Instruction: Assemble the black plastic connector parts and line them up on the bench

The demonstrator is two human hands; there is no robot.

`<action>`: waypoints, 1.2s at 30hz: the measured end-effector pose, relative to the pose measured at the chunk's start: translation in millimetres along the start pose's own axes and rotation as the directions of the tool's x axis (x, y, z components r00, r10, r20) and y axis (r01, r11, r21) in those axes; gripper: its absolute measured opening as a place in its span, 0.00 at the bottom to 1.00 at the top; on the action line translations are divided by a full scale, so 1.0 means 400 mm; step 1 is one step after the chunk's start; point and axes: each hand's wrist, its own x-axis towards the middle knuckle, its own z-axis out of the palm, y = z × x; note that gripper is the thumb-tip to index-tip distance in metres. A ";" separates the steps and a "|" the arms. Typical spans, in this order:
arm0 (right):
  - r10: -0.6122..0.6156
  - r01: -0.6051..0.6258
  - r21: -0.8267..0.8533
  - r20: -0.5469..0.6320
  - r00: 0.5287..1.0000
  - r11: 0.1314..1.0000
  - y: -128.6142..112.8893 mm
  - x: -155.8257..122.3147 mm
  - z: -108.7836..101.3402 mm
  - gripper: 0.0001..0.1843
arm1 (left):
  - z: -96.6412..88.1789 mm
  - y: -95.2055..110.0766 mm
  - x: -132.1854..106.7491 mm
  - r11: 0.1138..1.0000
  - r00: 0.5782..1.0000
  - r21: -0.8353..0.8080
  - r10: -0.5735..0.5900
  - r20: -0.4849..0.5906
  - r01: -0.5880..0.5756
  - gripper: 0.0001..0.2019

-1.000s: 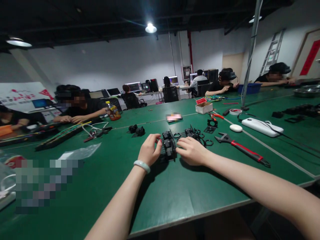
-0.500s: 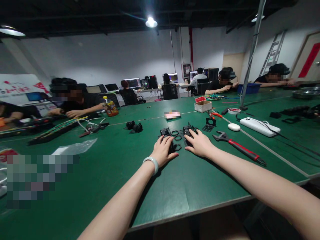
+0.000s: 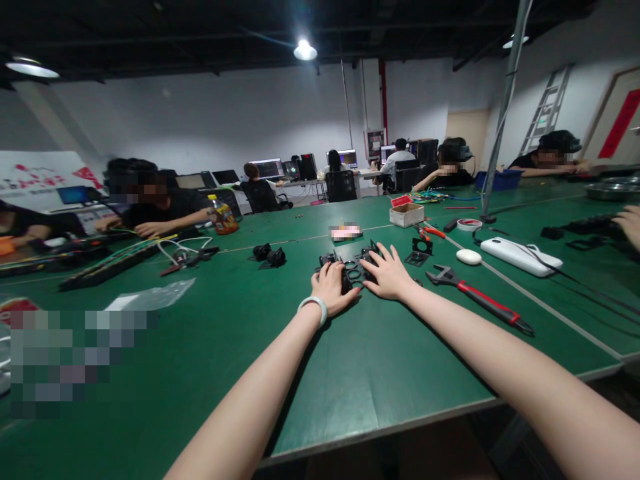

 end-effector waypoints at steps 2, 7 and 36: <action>-0.010 0.010 -0.009 -0.032 0.999 1.000 -0.003 -0.002 -0.008 0.28 | -0.007 -0.002 -0.001 1.000 1.000 0.022 0.021 0.003 -0.021 0.25; -0.189 0.190 0.012 -0.077 0.979 0.982 -0.017 -0.011 -0.028 0.20 | -0.028 -0.007 -0.010 0.995 0.997 0.077 0.059 -0.044 -0.055 0.20; -0.235 0.239 0.575 -0.082 0.969 0.783 -0.086 -0.048 -0.067 0.26 | -0.083 0.023 -0.055 0.966 0.961 -0.094 0.249 0.120 -0.239 0.12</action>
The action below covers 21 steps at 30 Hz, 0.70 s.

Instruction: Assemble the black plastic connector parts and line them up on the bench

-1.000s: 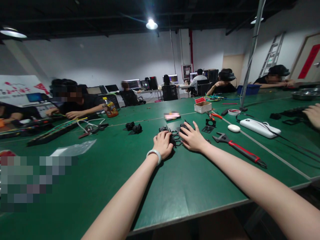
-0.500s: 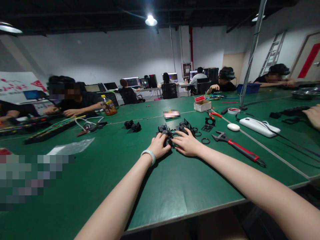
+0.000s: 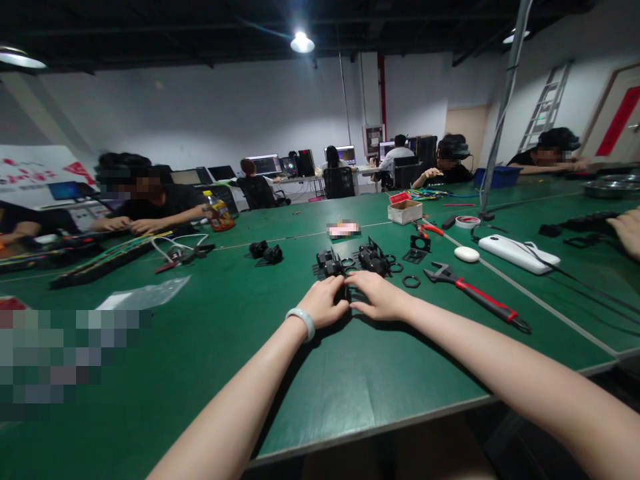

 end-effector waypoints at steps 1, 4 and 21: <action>0.038 -0.037 0.050 -0.021 0.999 0.998 -0.002 -0.003 -0.003 0.29 | -0.002 0.007 -0.002 1.000 1.000 -0.017 0.009 0.004 -0.009 0.12; 0.135 -0.129 0.182 -0.020 0.991 0.975 -0.004 -0.011 -0.014 0.37 | -0.007 0.029 -0.008 0.996 0.999 -0.083 0.047 0.028 -0.045 0.11; 0.154 -0.499 0.758 0.483 0.862 0.419 0.035 -0.016 -0.040 0.31 | -0.027 0.071 -0.015 0.974 0.990 -0.197 0.126 0.062 -0.112 0.10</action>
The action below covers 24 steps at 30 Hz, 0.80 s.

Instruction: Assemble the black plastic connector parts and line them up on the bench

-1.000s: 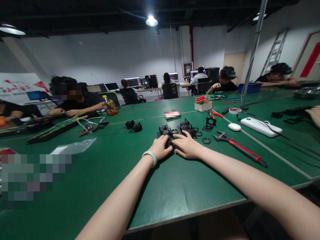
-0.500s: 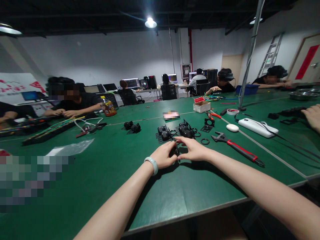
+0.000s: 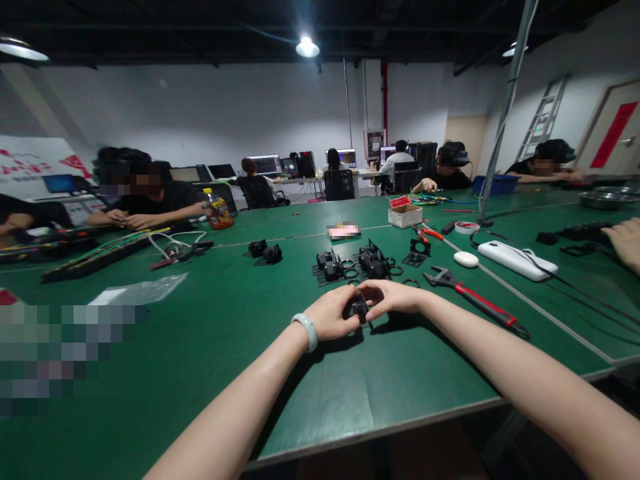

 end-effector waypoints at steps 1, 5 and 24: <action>0.011 -0.011 0.024 0.009 1.000 1.000 -0.002 -0.001 -0.002 0.30 | -0.001 0.000 0.000 1.000 1.000 -0.004 -0.004 0.001 0.004 0.10; 0.029 -0.029 0.031 0.007 1.000 0.999 -0.001 -0.003 -0.007 0.29 | -0.004 -0.002 -0.002 1.000 1.000 -0.013 -0.021 0.006 0.021 0.10; 0.012 -0.011 -0.068 0.021 1.000 0.998 0.007 -0.002 -0.010 0.32 | -0.002 0.000 -0.004 0.998 0.999 -0.064 0.026 0.031 -0.024 0.14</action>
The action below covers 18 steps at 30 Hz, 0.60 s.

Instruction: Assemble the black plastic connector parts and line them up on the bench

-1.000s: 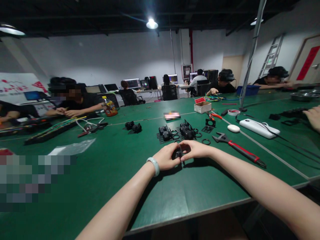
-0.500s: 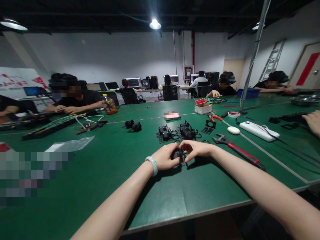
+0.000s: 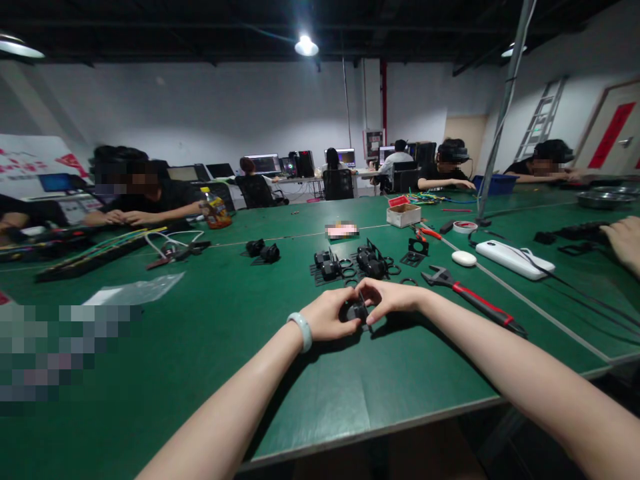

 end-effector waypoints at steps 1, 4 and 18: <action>-0.008 0.008 0.000 -0.009 1.000 1.000 0.002 0.000 0.000 0.33 | -0.001 0.002 0.000 1.000 1.000 -0.005 -0.001 0.006 0.001 0.14; -0.016 0.016 -0.001 -0.014 1.000 1.000 0.007 0.001 -0.003 0.34 | -0.004 0.008 0.001 1.000 1.000 -0.011 -0.007 0.015 0.007 0.14; -0.014 0.014 0.019 0.004 1.000 1.000 0.004 -0.001 -0.003 0.34 | 0.001 0.004 0.001 0.998 0.999 -0.036 -0.043 -0.001 0.043 0.14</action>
